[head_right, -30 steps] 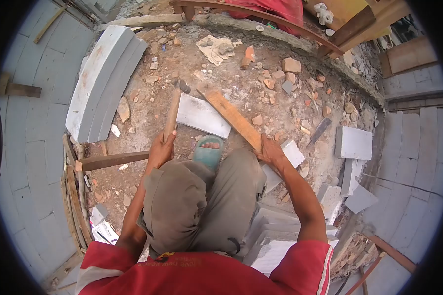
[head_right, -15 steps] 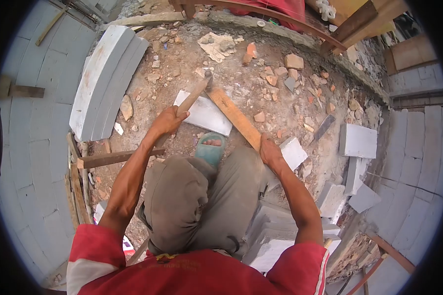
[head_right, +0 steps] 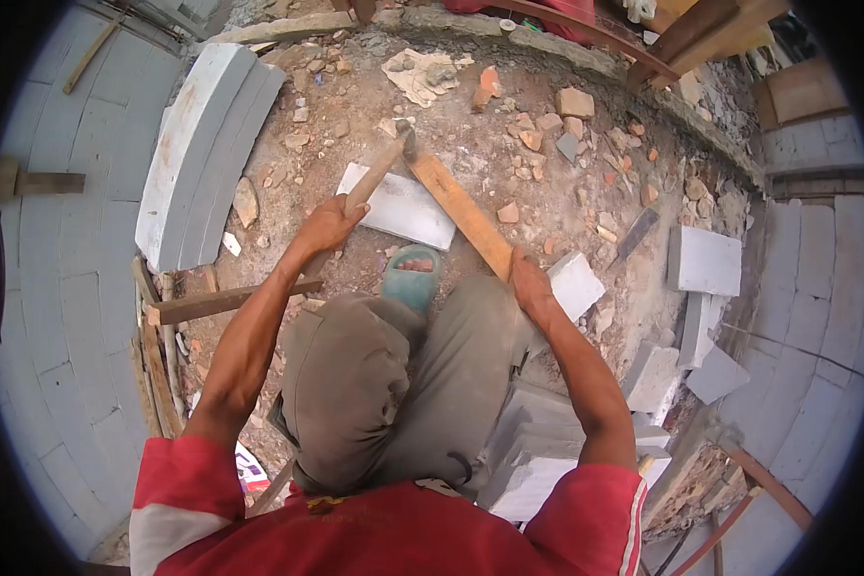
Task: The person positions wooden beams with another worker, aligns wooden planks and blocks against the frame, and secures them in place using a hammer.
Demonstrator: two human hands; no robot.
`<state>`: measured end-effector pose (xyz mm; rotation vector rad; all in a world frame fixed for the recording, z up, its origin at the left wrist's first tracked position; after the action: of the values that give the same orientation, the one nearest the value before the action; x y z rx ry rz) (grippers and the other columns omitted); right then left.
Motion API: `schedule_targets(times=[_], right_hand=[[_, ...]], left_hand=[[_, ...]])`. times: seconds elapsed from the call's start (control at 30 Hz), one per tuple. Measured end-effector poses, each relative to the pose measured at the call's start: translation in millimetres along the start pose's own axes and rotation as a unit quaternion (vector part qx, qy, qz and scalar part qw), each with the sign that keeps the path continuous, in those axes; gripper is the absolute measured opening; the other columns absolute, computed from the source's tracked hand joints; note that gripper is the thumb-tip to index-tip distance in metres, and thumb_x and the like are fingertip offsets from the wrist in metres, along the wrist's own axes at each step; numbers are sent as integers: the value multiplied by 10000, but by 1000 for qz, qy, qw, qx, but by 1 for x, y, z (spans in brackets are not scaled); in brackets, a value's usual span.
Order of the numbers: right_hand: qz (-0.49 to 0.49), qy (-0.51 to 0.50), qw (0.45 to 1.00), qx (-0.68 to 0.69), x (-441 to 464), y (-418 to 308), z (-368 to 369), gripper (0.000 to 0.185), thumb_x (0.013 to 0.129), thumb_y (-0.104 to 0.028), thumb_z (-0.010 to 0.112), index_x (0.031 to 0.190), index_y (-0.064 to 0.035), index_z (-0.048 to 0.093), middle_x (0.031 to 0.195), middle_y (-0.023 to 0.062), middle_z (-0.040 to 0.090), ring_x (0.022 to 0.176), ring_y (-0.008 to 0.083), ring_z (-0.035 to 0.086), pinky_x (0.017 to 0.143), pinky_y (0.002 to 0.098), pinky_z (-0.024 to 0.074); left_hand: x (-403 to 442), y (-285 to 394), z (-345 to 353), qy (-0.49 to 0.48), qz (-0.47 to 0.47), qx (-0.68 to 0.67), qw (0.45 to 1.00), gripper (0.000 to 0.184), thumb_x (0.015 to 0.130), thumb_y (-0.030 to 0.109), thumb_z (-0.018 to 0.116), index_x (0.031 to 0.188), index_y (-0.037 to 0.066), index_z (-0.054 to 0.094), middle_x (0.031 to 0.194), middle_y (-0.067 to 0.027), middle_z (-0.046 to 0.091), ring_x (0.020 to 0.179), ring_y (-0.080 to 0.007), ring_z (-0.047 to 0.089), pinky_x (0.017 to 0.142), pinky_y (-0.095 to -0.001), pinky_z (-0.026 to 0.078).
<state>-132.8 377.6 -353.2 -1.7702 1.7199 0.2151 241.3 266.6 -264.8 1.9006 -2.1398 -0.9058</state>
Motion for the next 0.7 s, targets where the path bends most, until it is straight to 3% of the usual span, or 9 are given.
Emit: schedule_targets(times=[0.1,0.17,0.23,0.27,0.33,0.43,0.5,0.63,0.7], right_hand=[[2,-9,1000,-7,5,11,-3,292,894,-138,497,1108,19,377,1056,358,582,987,503,613,849,517,515],[4,-17,1000,-15,7,4,-19,275,885,-110,501,1096,15,376,1064,359,577,994,503,611,850,520,514],[-3,-14,1000,-9,1,-4,-25,260,890,-109,493,1090,14,381,1066,356,575,994,501,611,842,524,514],[-3,-20,1000,-7,-1,-5,-22,260,890,-109,493,1090,14,381,1066,356,575,994,501,611,842,524,514],[-6,3,1000,6,-2,-5,-19,261,908,-141,469,1100,14,382,1065,353,579,991,506,608,846,528,510],[-7,14,1000,25,9,14,8,272,914,-158,459,1107,20,384,1065,366,576,980,516,606,856,532,503],[5,7,1000,26,-2,7,3,272,906,-141,458,1111,23,383,1063,370,576,976,519,605,857,535,499],[5,-8,1000,27,-10,2,-20,275,887,-103,453,1120,26,383,1052,372,580,961,524,605,853,543,492],[-10,-4,1000,9,-11,8,-25,274,889,-105,445,1122,27,381,1049,368,583,964,524,603,853,545,490]], left_hand=[[2,18,-13,-62,-77,-71,993,515,919,494,584,1001,-14,592,660,-122,596,538,-220,614,526,-390,485],[-2,63,-47,-43,-104,-100,989,495,928,480,579,1031,-4,580,647,-105,587,531,-202,603,484,-376,464],[2,85,-72,125,-27,-122,984,487,940,472,569,1047,-3,562,638,-92,578,530,-187,602,458,-367,450],[2,93,-76,120,-32,-122,985,487,940,472,569,1047,-3,562,638,-92,578,530,-187,602,458,-367,450],[3,103,-78,206,-37,-185,960,478,957,459,539,989,-17,571,799,-250,654,772,-408,658,678,-489,482],[-12,50,-1,199,-35,-140,969,480,953,458,545,999,-19,566,827,-278,648,797,-427,654,700,-495,482],[-10,11,14,13,-34,-41,999,474,950,454,550,989,-19,554,848,-292,640,817,-444,646,727,-496,481],[-20,38,-16,-22,-119,-120,985,469,948,450,551,998,-17,552,856,-291,638,819,-449,638,731,-496,477],[-31,44,-31,69,-75,-108,989,474,947,453,548,1007,-18,556,846,-278,638,797,-440,635,713,-493,473]])
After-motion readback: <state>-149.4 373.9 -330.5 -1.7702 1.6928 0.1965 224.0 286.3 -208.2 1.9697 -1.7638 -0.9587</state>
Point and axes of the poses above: each hand's wrist, its own x-axis towards the middle knuckle, its own z-axis out of the palm, y = z × x, the point moved 1 cm from there along x, towards the middle knuckle
